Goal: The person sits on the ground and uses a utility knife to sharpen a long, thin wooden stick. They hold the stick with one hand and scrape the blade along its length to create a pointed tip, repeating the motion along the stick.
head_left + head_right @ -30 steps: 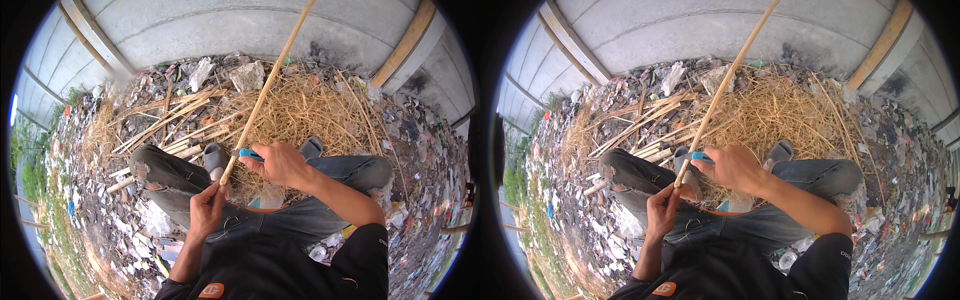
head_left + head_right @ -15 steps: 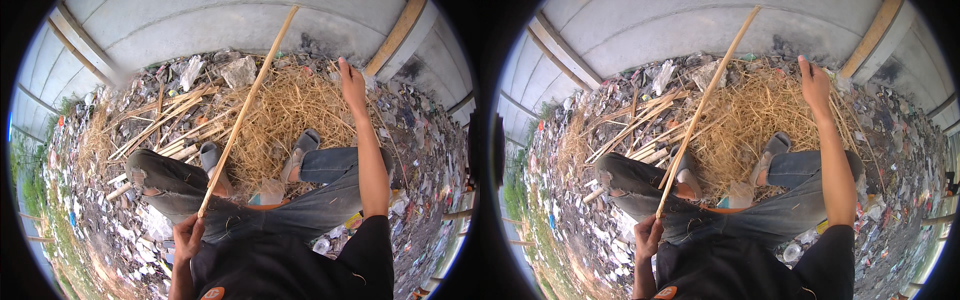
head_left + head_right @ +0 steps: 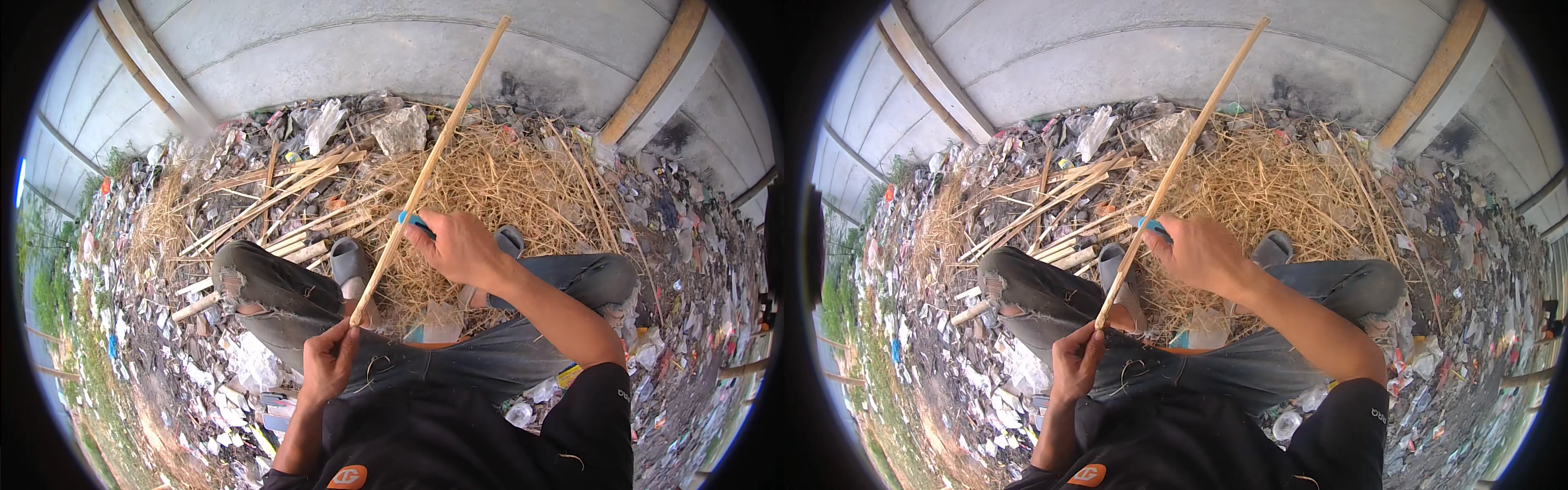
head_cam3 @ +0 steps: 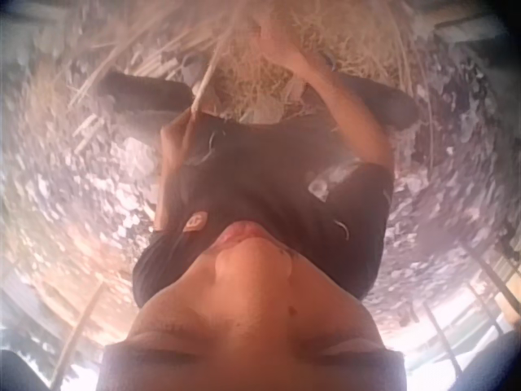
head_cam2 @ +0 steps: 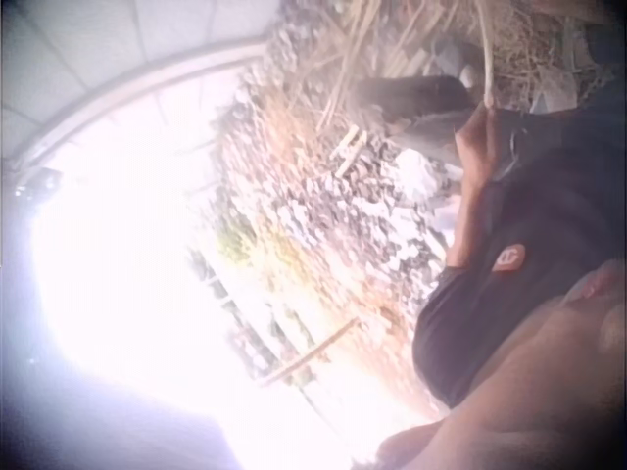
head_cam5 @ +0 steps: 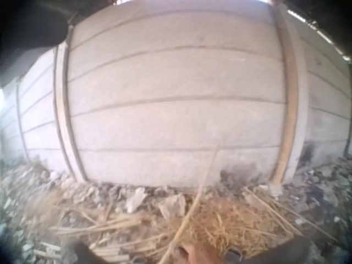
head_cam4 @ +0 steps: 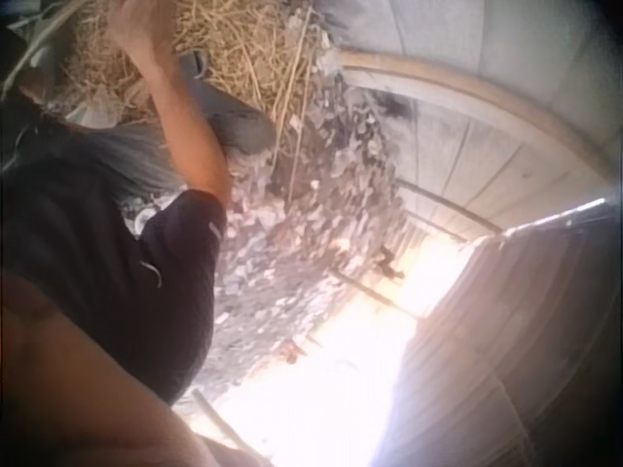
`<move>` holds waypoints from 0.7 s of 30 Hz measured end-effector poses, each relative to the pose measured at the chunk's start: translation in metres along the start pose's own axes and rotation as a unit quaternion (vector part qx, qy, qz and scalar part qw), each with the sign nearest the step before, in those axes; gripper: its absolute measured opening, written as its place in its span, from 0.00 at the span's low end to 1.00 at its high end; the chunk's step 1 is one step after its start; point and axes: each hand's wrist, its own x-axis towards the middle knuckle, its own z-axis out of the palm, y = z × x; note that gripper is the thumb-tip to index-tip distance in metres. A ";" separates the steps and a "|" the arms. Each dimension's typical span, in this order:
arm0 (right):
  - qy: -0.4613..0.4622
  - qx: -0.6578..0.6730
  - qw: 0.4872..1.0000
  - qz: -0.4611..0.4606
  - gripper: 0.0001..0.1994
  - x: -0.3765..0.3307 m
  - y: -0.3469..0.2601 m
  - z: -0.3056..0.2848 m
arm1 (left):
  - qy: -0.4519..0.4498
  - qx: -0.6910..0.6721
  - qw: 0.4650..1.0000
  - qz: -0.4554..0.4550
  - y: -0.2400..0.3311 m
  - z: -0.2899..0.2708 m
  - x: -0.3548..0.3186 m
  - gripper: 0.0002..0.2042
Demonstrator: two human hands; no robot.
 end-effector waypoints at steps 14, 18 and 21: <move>0.276 0.101 0.956 0.017 0.22 0.003 0.067 -0.093 | 0.002 -0.004 0.999 -0.039 -0.019 -0.029 -0.043 0.12; 0.188 0.078 0.973 -0.108 0.19 0.005 0.012 -0.074 | 0.001 0.019 1.000 -0.010 -0.012 -0.024 -0.031 0.11; 0.157 0.084 0.970 -0.169 0.17 0.012 0.020 -0.057 | -0.007 0.038 0.999 0.019 -0.006 -0.022 -0.026 0.11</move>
